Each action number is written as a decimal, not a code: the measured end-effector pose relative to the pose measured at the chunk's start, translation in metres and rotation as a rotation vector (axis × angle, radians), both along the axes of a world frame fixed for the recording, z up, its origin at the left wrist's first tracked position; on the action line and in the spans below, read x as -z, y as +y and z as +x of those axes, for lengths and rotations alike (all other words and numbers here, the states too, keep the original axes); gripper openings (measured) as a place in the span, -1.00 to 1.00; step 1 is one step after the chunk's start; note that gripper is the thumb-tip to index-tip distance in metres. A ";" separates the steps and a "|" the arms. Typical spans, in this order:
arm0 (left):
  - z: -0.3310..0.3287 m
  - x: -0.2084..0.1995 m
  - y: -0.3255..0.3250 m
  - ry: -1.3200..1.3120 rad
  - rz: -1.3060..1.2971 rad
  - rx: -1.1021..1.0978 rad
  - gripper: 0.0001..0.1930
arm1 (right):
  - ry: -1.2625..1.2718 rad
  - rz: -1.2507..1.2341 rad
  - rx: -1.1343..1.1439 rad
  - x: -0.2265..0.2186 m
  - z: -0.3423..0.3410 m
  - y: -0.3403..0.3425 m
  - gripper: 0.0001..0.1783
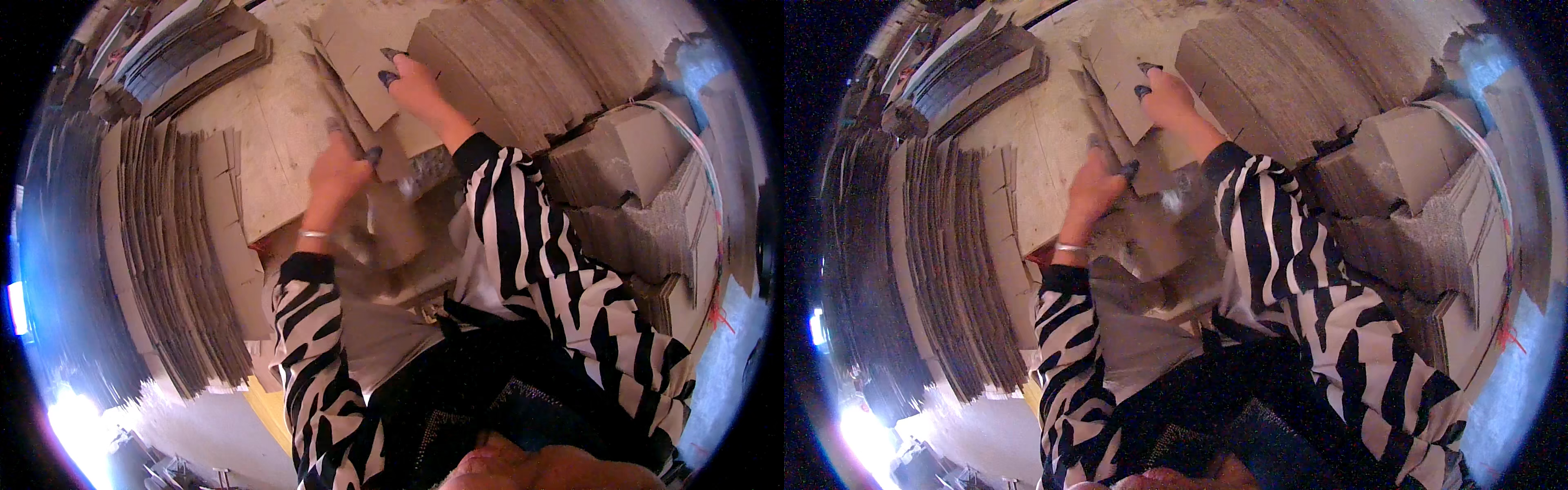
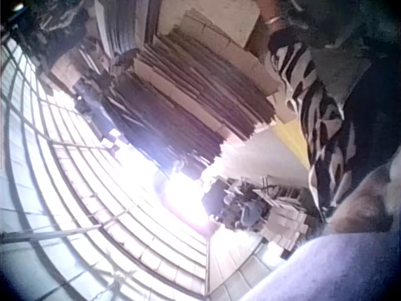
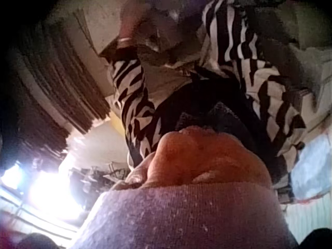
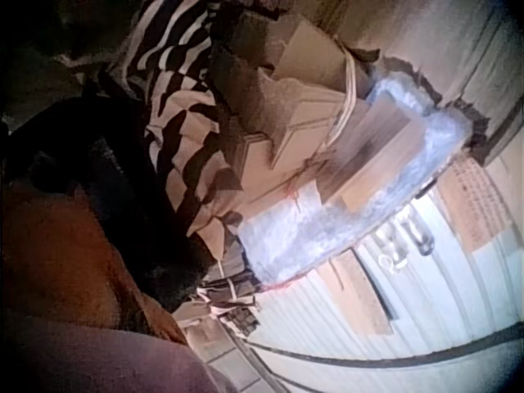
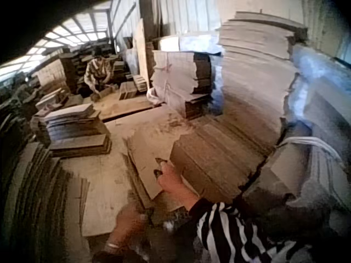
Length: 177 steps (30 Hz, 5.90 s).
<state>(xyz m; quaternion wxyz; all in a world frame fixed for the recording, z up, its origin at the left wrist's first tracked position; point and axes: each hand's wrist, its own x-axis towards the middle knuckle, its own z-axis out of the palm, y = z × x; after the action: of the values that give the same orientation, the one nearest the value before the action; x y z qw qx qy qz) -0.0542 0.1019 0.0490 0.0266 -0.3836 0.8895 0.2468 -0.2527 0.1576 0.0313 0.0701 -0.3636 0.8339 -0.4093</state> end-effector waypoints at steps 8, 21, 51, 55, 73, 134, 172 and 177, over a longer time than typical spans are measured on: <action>0.015 0.017 -0.033 0.471 -0.064 -0.081 -0.36 | -0.080 -0.350 0.178 -0.027 -0.021 0.011 -0.67; 0.216 -0.269 -0.039 0.051 -1.271 -0.474 -0.40 | -0.104 -0.465 -0.026 -0.025 -0.006 0.010 -0.68; 0.152 0.066 -0.116 -0.301 -0.811 -0.453 -0.53 | 0.367 0.376 -0.506 -0.011 0.057 0.023 -0.64; 0.167 0.082 -0.096 -0.349 -0.915 -0.219 -0.67 | 0.390 0.282 -0.514 -0.020 0.076 0.019 -0.72; 0.076 0.029 -0.035 0.510 -0.217 -0.051 -0.77 | 0.586 0.141 -0.625 0.004 0.083 0.016 -0.73; 0.080 0.078 -0.145 0.355 -0.243 -0.423 -0.71 | 0.600 -0.063 -0.545 -0.023 0.076 0.019 -0.69; 0.159 0.065 -0.102 -0.222 -0.850 -0.142 -0.45 | 0.419 0.319 -0.189 0.001 0.017 0.025 -0.60; 0.174 0.062 -0.112 -0.278 -0.921 -0.304 -0.52 | 0.381 0.358 -0.143 -0.003 0.017 0.015 -0.60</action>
<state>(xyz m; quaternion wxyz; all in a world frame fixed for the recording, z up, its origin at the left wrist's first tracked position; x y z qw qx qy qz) 0.1201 -0.0096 -0.0127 -0.0632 -0.5100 0.8282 -0.2235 -0.2352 0.1727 0.0339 0.0039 -0.4738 0.8634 -0.1733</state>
